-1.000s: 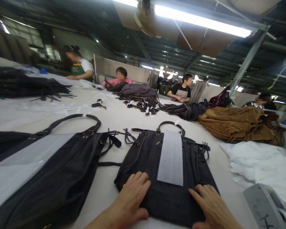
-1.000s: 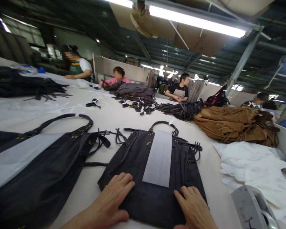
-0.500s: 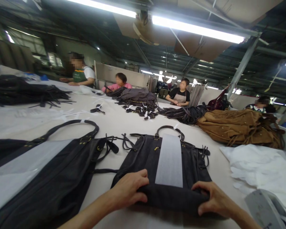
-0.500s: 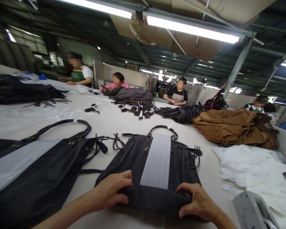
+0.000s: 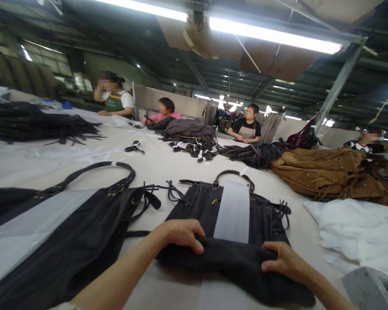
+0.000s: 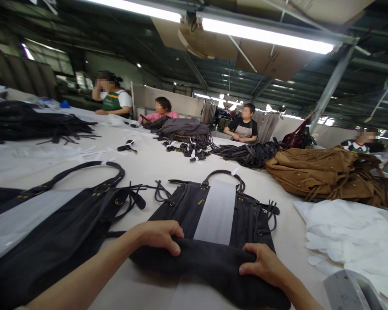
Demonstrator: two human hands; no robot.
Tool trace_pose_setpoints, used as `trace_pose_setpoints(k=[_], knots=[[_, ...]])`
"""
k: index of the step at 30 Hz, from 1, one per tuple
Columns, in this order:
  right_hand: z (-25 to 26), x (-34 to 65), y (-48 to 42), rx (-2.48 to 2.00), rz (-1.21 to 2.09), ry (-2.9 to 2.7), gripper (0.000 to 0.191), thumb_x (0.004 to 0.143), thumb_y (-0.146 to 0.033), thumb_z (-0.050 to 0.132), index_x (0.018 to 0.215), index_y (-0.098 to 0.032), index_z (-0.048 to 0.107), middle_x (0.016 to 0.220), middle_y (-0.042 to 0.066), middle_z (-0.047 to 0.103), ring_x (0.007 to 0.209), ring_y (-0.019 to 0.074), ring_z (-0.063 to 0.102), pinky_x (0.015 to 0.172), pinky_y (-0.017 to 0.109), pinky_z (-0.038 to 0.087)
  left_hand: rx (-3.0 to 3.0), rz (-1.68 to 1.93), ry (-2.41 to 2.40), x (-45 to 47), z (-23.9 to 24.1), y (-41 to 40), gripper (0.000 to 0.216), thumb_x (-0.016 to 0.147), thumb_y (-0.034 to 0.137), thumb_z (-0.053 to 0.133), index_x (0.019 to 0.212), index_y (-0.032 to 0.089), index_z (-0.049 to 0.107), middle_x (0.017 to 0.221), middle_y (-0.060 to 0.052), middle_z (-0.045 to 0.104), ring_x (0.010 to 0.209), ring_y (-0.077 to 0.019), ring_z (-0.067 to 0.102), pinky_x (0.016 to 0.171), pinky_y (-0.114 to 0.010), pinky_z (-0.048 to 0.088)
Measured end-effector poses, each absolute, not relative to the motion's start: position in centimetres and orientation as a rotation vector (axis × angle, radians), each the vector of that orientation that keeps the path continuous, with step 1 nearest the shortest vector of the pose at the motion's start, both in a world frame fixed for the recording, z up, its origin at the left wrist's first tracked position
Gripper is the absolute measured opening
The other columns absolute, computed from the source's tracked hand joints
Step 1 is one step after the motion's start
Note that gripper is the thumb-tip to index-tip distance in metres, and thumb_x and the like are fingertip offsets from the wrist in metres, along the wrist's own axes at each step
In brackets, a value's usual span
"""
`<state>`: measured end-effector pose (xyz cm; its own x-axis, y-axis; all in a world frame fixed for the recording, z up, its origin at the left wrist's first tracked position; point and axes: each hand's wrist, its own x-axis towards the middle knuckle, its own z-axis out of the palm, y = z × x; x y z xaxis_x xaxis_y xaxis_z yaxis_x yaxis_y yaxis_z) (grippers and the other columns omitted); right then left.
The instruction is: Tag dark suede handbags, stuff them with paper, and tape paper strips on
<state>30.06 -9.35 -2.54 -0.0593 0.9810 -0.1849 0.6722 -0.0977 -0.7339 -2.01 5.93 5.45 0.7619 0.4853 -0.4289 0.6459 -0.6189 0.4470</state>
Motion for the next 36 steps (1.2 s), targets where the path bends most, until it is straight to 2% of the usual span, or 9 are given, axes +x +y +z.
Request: trace_pose_setpoints(k=[4, 7, 10, 14, 17, 22, 25, 28, 36], knots=[[-2.6, 29.6, -9.4, -2.043, 0.571, -2.005, 0.027, 0.073, -0.044, 0.068, 0.091, -0.024, 0.065, 0.091, 0.001, 0.069, 0.092, 0.0251, 0.061, 0.077, 0.031, 0.042, 2.612, -0.214, 0.984, 0.9, 5.1, 2.0, 0.021, 0.069, 0.014, 0.061, 0.089, 0.013, 0.069, 0.096, -0.013, 0.068, 0.096, -0.0332, 0.06, 0.084, -0.044, 0.044], [-1.5, 28.8, -10.3, -2.098, 0.423, -2.087, 0.027, 0.079, -0.04, 0.064, 0.1, -0.023, 0.064, 0.101, 0.004, 0.068, 0.099, 0.0264, 0.061, 0.083, 0.034, 0.042, 2.845, 0.107, 1.127, 2.9, 3.2, -2.0, 0.023, 0.085, 0.016, 0.048, 0.098, 0.011, 0.065, 0.099, -0.017, 0.065, 0.093, -0.0322, 0.06, 0.084, -0.05, 0.044], [-0.2, 27.6, -11.0, -2.141, 0.307, -2.141, 0.027, 0.078, -0.035, 0.066, 0.102, -0.022, 0.062, 0.103, 0.006, 0.067, 0.098, 0.0271, 0.061, 0.083, 0.036, 0.043, 2.913, 0.4, 1.188, 4.0, 1.1, -3.4, 0.025, 0.093, 0.028, 0.043, 0.091, 0.016, 0.064, 0.09, -0.011, 0.065, 0.086, -0.0282, 0.061, 0.08, -0.047, 0.046], [-0.4, 25.0, -10.3, -2.036, 0.316, -2.078, 0.036, 0.077, -0.047, 0.068, 0.105, -0.027, 0.058, 0.1, 0.002, 0.067, 0.093, 0.0242, 0.063, 0.078, 0.033, 0.045, 3.04, 0.391, 0.975, 4.4, -0.6, -0.4, 0.029, 0.095, 0.033, 0.044, 0.082, 0.018, 0.064, 0.077, -0.007, 0.067, 0.074, -0.0242, 0.064, 0.067, -0.037, 0.049], [-2.8, 23.4, -8.4, -2.027, 0.031, -2.054, 0.03, 0.083, -0.052, 0.06, 0.093, -0.024, 0.058, 0.09, 0.003, 0.066, 0.088, 0.0241, 0.063, 0.074, 0.033, 0.045, 3.102, 0.349, 0.9, 4.5, -1.9, 2.7, 0.032, 0.095, 0.036, 0.046, 0.078, 0.016, 0.066, 0.074, -0.008, 0.069, 0.069, -0.0236, 0.066, 0.064, -0.035, 0.048], [-6.1, 23.1, -5.7, -1.943, -0.363, -2.192, 0.027, 0.084, -0.047, 0.061, 0.082, -0.022, 0.053, 0.077, 0.0, 0.065, 0.071, 0.0208, 0.065, 0.058, 0.028, 0.04, 3.103, 0.347, 0.934, 5.2, -4.1, 3.8, 0.028, 0.093, 0.031, 0.052, 0.075, 0.015, 0.065, 0.071, -0.008, 0.068, 0.068, -0.0234, 0.065, 0.065, -0.036, 0.047], [-6.6, 23.6, -5.5, -1.911, -0.395, -2.192, 0.027, 0.083, -0.046, 0.063, 0.081, -0.022, 0.051, 0.074, -0.002, 0.064, 0.067, 0.0195, 0.066, 0.054, 0.028, 0.037, 3.073, 0.443, 1.113, 5.7, -4.5, 2.0, 0.021, 0.094, 0.024, 0.048, 0.087, 0.012, 0.065, 0.084, -0.013, 0.068, 0.084, -0.0279, 0.063, 0.08, -0.045, 0.045], [-7.1, 24.1, -5.7, -1.922, -0.391, -2.126, 0.027, 0.086, -0.047, 0.059, 0.08, -0.023, 0.049, 0.072, -0.001, 0.063, 0.065, 0.0197, 0.065, 0.054, 0.028, 0.036, 2.977, 0.598, 1.265, 6.3, -4.1, 0.3, 0.019, 0.091, 0.031, 0.052, 0.093, 0.014, 0.062, 0.095, -0.013, 0.065, 0.093, -0.0298, 0.058, 0.088, -0.051, 0.04], [-5.2, 26.3, -4.1, -2.041, 0.122, -1.994, 0.028, 0.088, -0.051, 0.054, 0.089, -0.023, 0.053, 0.084, 0.001, 0.068, 0.081, 0.022, 0.066, 0.067, 0.029, 0.04, 3.057, 0.416, 0.982, 8.2, -3.1, 4.8, 0.03, 0.09, 0.045, 0.055, 0.085, 0.016, 0.062, 0.079, -0.01, 0.068, 0.075, -0.0268, 0.064, 0.068, -0.038, 0.045]])
